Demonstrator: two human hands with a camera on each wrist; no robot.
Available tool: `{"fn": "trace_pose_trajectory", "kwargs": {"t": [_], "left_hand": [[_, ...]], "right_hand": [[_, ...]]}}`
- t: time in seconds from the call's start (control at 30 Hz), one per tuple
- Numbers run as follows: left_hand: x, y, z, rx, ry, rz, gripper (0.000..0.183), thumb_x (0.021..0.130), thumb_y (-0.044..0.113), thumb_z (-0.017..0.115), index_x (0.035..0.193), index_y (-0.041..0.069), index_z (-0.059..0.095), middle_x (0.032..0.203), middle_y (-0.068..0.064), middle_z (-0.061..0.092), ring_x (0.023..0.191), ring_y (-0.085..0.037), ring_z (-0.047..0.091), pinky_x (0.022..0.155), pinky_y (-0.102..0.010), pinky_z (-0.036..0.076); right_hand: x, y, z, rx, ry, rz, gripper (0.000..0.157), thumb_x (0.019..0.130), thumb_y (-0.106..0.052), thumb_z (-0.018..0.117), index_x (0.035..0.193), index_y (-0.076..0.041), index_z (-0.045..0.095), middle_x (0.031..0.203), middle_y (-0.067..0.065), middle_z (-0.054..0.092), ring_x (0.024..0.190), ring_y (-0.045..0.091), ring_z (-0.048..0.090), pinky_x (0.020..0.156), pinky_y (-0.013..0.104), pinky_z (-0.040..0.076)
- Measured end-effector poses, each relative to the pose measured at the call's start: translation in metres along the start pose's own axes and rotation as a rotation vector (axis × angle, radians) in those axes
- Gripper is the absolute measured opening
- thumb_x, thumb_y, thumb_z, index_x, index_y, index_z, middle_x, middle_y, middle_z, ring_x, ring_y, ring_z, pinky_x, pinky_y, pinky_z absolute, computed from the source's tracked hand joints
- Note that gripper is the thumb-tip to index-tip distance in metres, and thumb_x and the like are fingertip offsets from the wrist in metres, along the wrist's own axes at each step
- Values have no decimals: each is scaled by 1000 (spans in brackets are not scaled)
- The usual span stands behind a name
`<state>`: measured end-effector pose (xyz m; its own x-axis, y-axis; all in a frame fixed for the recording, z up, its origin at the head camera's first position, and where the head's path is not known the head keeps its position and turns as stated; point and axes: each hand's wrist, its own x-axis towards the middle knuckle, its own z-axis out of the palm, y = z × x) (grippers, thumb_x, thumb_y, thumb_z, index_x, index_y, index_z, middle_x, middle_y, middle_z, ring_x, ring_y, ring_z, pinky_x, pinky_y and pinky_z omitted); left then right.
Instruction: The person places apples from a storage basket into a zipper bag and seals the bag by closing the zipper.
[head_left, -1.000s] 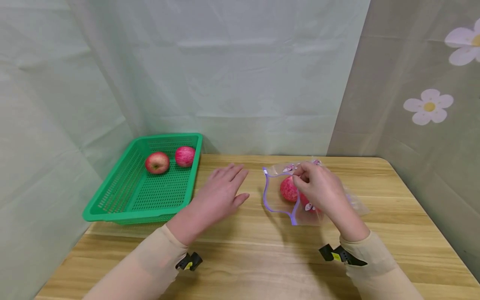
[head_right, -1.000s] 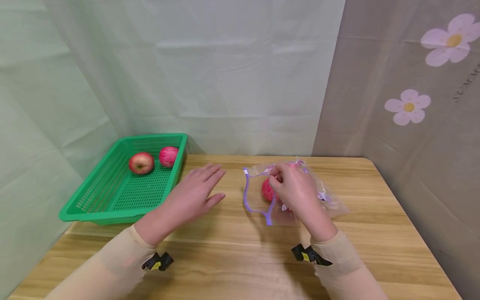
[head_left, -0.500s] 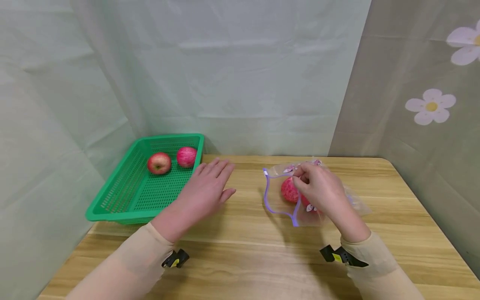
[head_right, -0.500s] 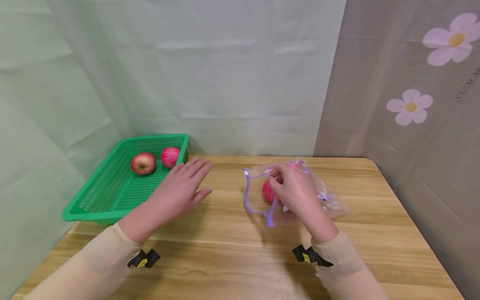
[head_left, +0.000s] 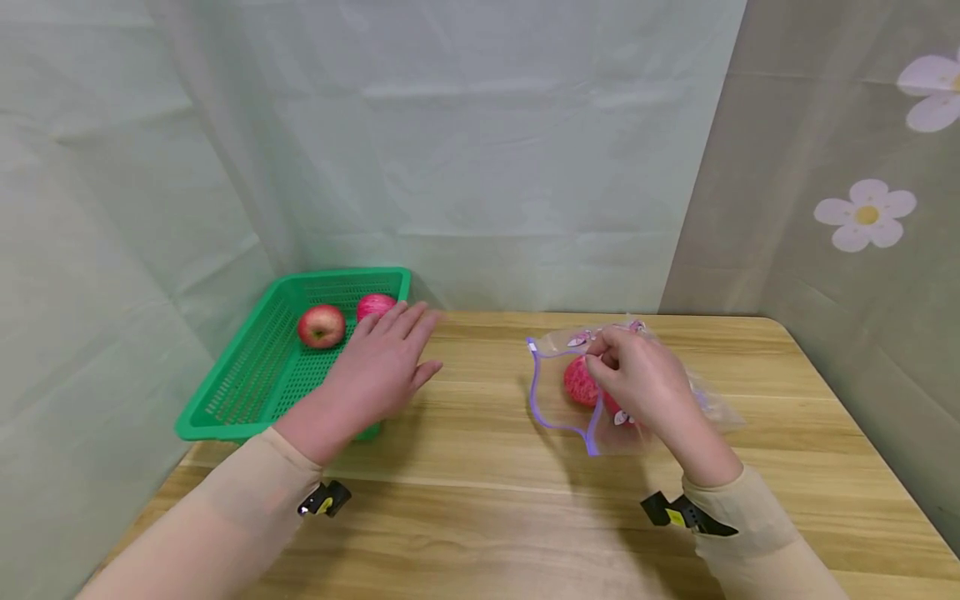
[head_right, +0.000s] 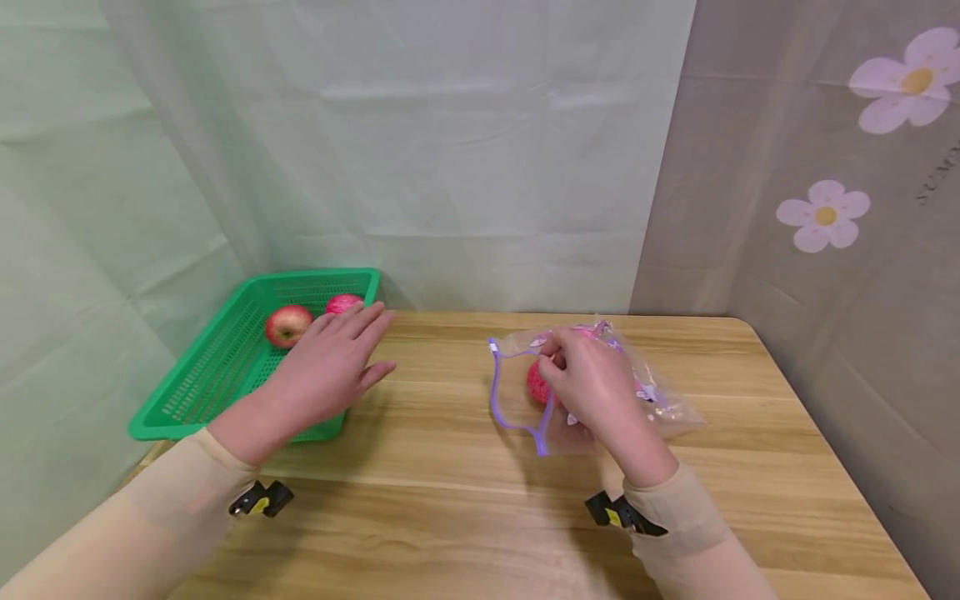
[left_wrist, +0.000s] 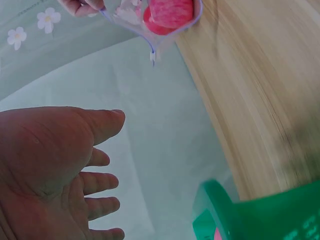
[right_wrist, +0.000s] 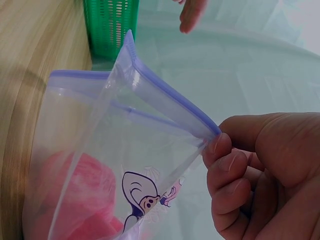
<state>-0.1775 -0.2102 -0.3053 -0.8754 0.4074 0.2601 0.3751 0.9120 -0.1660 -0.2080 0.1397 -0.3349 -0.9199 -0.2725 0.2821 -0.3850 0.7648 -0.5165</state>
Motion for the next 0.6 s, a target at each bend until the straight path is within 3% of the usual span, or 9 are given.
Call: {"fn": "trace_pose_trajectory", "kwargs": {"t": [0.33,0.6], "left_hand": [[-2,-22,3,23,-18,-47,70,108,37,74,162,-1,49,164,-26,50,152,-48,46,118,-71,39],[1,-37,-6,39,-94,-87,73,109,36,72,165,-3,43,167,-28,44,155,-50,41,120,-73,35]], "right_hand": [[2,0,2,-2,10,-18,8,99,-12,69,97,-14,76,69,-9,63,65,16,54,62,38,41],[2,-1,2,1,5,-22,8,99,-12,68,97,-15,76,68,-10,62,65,15,54,62,38,42]]}}
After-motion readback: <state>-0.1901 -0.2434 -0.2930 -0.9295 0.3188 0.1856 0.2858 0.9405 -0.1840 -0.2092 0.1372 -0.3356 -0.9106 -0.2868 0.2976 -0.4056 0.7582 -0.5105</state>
